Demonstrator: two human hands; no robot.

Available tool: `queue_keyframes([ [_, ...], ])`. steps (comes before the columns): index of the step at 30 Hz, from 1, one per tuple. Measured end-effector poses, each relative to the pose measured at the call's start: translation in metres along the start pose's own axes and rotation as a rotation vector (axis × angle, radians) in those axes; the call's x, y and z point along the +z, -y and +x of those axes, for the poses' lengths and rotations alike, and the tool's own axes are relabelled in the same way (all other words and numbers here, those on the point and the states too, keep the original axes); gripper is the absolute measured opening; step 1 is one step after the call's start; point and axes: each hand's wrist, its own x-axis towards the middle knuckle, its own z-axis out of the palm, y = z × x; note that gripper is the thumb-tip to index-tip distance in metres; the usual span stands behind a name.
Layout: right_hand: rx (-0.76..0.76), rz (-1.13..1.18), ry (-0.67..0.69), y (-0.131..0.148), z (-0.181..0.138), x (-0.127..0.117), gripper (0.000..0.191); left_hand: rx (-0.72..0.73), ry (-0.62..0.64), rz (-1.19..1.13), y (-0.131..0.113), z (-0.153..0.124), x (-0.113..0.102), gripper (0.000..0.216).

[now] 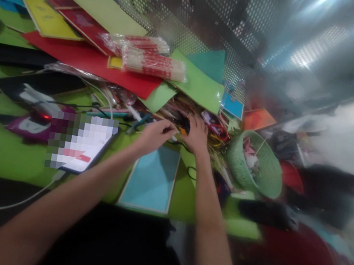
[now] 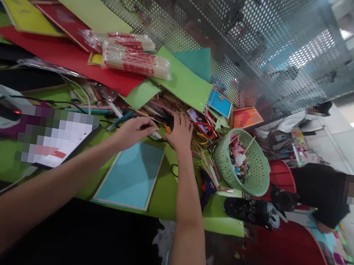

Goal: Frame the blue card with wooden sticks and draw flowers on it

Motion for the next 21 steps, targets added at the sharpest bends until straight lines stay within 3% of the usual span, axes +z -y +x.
queue_keyframes([
  [5,-0.007,-0.059,-0.065,0.005,0.002,0.012,0.073,-0.065,-0.072,-0.177,-0.001,0.004,-0.006,0.026],
  [9,-0.018,-0.035,-0.17,0.004,-0.001,0.006,0.066,-0.101,-0.117,-0.28,-0.004,0.004,-0.011,0.026],
  [14,0.017,0.232,-0.314,0.0,-0.012,-0.012,0.068,-0.127,-0.146,-0.379,-0.005,0.004,-0.011,0.026],
  [17,0.049,0.566,-0.254,0.005,-0.024,-0.018,0.063,-0.132,-0.162,-0.425,-0.005,0.004,-0.008,0.03],
  [21,0.092,0.92,-0.038,0.021,-0.039,-0.015,0.054,-0.134,-0.167,-0.473,-0.003,0.005,-0.004,0.03],
])
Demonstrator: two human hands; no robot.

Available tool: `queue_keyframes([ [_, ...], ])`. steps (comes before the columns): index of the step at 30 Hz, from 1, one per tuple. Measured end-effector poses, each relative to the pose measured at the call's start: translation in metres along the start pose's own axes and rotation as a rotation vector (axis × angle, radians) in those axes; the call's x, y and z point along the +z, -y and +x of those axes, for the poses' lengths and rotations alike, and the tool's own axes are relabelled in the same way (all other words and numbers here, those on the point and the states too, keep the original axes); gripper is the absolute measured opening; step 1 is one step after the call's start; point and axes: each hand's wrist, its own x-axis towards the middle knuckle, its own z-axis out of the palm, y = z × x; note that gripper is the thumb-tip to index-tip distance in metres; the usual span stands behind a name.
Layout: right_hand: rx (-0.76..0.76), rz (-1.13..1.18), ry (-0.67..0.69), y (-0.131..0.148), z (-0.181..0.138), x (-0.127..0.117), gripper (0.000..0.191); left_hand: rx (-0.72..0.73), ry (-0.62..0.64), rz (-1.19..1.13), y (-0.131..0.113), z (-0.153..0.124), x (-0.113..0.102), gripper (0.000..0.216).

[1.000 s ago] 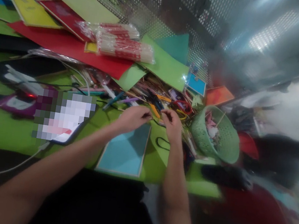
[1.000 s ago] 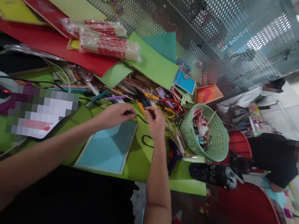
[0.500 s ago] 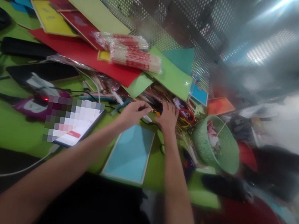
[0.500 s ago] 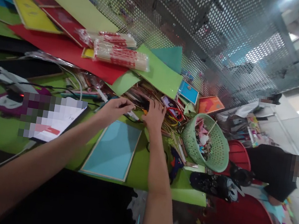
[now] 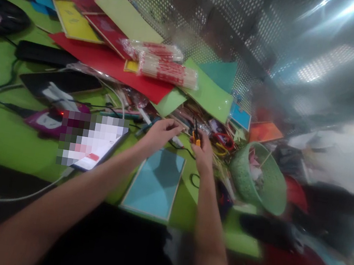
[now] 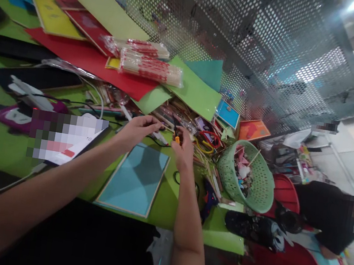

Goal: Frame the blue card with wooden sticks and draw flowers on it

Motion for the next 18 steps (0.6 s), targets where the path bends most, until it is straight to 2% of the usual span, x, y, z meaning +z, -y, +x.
queue_keyframes([
  [3,0.065,0.103,0.073,0.005,-0.007,0.01,0.05,0.007,-0.011,-0.033,0.002,0.0,0.001,0.026],
  [7,0.069,0.091,0.124,0.011,-0.009,0.013,0.051,0.021,-0.026,-0.055,0.005,0.002,0.002,0.018],
  [18,0.05,-0.026,0.107,0.013,-0.009,0.012,0.052,0.053,-0.023,0.079,0.019,0.005,0.003,0.004],
])
